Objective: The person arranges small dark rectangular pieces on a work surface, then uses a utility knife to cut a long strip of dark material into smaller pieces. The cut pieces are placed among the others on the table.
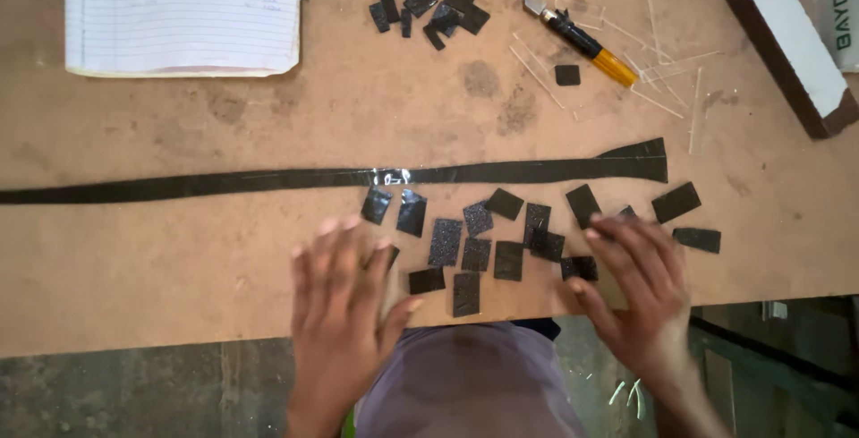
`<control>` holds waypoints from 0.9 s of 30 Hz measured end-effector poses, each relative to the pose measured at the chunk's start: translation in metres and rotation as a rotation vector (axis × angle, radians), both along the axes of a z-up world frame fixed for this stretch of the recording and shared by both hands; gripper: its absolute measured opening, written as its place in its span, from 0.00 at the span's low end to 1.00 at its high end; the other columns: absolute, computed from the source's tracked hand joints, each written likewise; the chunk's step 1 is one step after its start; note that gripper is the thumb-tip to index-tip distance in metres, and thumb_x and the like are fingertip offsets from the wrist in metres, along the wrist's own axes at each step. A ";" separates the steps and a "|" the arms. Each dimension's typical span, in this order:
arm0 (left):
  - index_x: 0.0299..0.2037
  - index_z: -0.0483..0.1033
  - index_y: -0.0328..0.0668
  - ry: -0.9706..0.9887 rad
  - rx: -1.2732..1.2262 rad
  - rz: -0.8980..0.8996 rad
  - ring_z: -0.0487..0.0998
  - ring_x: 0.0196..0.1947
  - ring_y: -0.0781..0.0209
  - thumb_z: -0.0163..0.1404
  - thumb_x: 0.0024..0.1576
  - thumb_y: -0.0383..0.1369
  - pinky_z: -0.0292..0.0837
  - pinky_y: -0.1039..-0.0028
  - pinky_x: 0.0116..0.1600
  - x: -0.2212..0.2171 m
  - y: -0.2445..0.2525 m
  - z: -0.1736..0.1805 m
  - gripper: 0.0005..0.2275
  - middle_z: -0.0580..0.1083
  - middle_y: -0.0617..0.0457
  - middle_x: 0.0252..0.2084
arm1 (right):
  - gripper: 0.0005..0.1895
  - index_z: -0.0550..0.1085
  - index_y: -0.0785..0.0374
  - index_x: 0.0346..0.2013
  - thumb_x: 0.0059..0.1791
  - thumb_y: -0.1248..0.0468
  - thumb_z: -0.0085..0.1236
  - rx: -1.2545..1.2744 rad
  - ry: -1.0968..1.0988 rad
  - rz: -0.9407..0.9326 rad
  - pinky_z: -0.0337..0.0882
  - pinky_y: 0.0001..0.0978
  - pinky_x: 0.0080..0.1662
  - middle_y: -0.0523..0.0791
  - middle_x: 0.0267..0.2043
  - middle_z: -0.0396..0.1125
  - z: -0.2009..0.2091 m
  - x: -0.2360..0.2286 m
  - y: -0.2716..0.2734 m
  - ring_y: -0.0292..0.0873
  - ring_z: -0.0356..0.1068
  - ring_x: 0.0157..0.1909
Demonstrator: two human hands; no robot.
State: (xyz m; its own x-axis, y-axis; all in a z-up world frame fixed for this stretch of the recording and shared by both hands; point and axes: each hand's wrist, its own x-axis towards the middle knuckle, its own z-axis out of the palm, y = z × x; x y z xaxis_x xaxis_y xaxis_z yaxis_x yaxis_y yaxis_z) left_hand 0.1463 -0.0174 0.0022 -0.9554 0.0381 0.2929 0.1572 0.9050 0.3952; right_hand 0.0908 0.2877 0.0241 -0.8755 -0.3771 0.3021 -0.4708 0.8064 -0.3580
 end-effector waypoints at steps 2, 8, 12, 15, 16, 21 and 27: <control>0.64 0.70 0.39 0.033 -0.007 0.055 0.57 0.74 0.36 0.47 0.63 0.51 0.49 0.40 0.75 0.007 0.003 -0.010 0.27 0.62 0.37 0.72 | 0.27 0.75 0.64 0.53 0.43 0.57 0.69 0.049 -0.002 -0.066 0.67 0.50 0.61 0.50 0.55 0.69 -0.010 0.007 -0.002 0.56 0.67 0.60; 0.60 0.73 0.41 0.044 -0.032 0.015 0.59 0.72 0.33 0.52 0.61 0.46 0.50 0.38 0.73 0.016 0.013 -0.019 0.22 0.65 0.39 0.69 | 0.20 0.78 0.62 0.41 0.38 0.59 0.73 0.065 -0.061 -0.028 0.68 0.47 0.49 0.47 0.42 0.70 -0.008 -0.004 -0.008 0.51 0.68 0.48; 0.56 0.75 0.41 0.059 -0.019 0.042 0.61 0.71 0.32 0.55 0.59 0.43 0.52 0.37 0.71 0.014 0.012 -0.009 0.19 0.66 0.42 0.67 | 0.20 0.78 0.62 0.41 0.38 0.59 0.72 0.037 -0.028 0.121 0.67 0.46 0.51 0.47 0.44 0.70 0.014 -0.029 -0.029 0.51 0.67 0.50; 0.54 0.75 0.41 0.060 0.029 0.054 0.60 0.71 0.32 0.57 0.59 0.42 0.53 0.36 0.70 0.015 0.012 -0.008 0.18 0.66 0.41 0.66 | 0.22 0.78 0.63 0.46 0.40 0.58 0.71 0.104 0.019 0.255 0.66 0.48 0.55 0.48 0.48 0.70 0.018 -0.051 -0.048 0.52 0.67 0.55; 0.54 0.75 0.41 0.055 0.040 0.048 0.60 0.70 0.31 0.57 0.58 0.41 0.53 0.35 0.70 0.016 0.012 -0.009 0.18 0.66 0.41 0.66 | 0.23 0.78 0.62 0.47 0.41 0.57 0.70 0.139 0.025 0.300 0.66 0.48 0.56 0.48 0.49 0.70 0.018 -0.060 -0.053 0.52 0.67 0.56; 0.53 0.75 0.42 0.043 0.082 0.068 0.60 0.70 0.31 0.59 0.57 0.41 0.55 0.34 0.69 0.027 0.008 -0.014 0.18 0.65 0.42 0.67 | 0.24 0.77 0.65 0.53 0.45 0.56 0.64 0.311 0.023 0.562 0.62 0.46 0.61 0.48 0.56 0.70 0.026 -0.091 -0.071 0.50 0.66 0.61; 0.56 0.75 0.41 0.099 0.089 0.027 0.59 0.70 0.32 0.59 0.58 0.42 0.55 0.34 0.69 0.023 0.009 -0.011 0.20 0.64 0.40 0.67 | 0.21 0.77 0.61 0.52 0.47 0.56 0.63 0.419 -0.061 0.731 0.62 0.44 0.63 0.43 0.52 0.72 0.041 -0.099 -0.080 0.45 0.67 0.58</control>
State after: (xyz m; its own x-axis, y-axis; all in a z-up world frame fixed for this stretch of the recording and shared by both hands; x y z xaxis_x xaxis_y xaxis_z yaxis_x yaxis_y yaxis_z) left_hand 0.1691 -0.0080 -0.0086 -0.9220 -0.0181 0.3868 0.1752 0.8714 0.4582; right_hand -0.0078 0.2075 0.0649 -0.3777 -0.9254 -0.0294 -0.9153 0.3780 -0.1389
